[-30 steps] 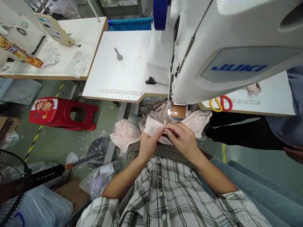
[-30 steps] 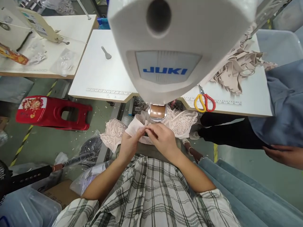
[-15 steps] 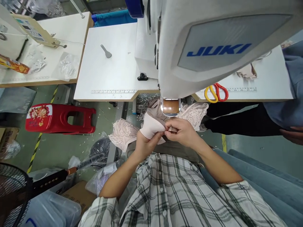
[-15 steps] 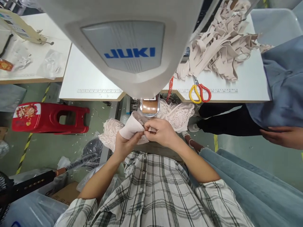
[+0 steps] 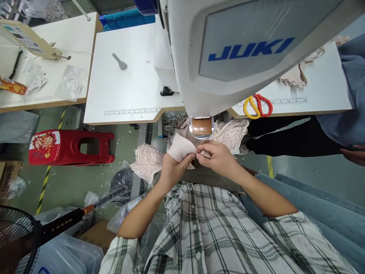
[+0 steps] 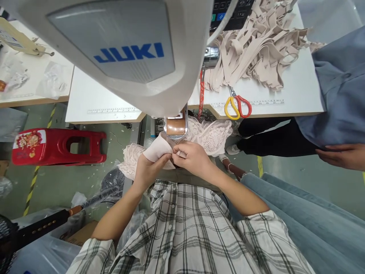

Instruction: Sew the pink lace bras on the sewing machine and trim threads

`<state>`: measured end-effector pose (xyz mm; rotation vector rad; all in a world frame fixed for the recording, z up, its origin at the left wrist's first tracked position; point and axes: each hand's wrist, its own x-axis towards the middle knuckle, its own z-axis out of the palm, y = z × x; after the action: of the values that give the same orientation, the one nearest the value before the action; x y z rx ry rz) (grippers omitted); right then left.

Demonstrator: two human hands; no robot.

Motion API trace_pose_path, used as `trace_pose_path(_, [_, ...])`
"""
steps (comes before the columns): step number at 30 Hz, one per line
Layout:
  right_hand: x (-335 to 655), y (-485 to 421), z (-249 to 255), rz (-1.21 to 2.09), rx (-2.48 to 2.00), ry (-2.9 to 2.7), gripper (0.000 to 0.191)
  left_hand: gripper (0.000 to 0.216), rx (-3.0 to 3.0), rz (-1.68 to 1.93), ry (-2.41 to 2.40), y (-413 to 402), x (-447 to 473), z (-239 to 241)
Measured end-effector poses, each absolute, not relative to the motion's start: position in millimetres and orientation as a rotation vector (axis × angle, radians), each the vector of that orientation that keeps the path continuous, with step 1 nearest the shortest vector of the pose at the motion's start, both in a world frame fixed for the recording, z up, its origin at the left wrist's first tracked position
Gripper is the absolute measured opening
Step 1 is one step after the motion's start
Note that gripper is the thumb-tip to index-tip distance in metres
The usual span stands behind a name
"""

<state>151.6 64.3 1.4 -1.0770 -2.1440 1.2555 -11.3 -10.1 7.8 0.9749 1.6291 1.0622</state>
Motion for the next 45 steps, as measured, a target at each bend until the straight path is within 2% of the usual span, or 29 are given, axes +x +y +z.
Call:
trace_pose_path(6, [166.3,72.7,11.3,1.498,-1.167,-2.029,0.018,0.022,1.104,0.939,1.567,-1.7,-22.5,11.7])
trace_pose_path(11, [173.7,71.9,23.7,1.388,-1.161,-2.181,0.006,0.023,1.129,0.915,1.526,0.8,-22.7,18.5])
trace_pose_path(19, [172.4,75.6,27.7,1.258,-1.075,-2.333,0.011,0.021,1.253,0.885,1.537,-1.3,-14.1,25.3])
trace_pose_path(26, [174.1,80.6,31.0,1.259,-1.094,-2.358,0.007,0.022,1.214,0.887,1.538,4.6,-12.2,24.2])
trace_pose_path(30, [177.9,91.7,30.3,1.406,-1.099,-2.283,0.009,0.024,1.196,0.91,1.47,10.5,-15.3,24.8])
trace_pose_path(38, [174.3,103.0,21.9,2.054,-1.122,-1.89,0.023,0.026,1.106,0.949,1.381,18.1,-13.1,24.5])
trace_pose_path(45, [172.6,101.2,25.5,2.174,-1.166,-1.721,0.029,0.028,0.962,1.008,1.388,18.4,-10.3,21.2])
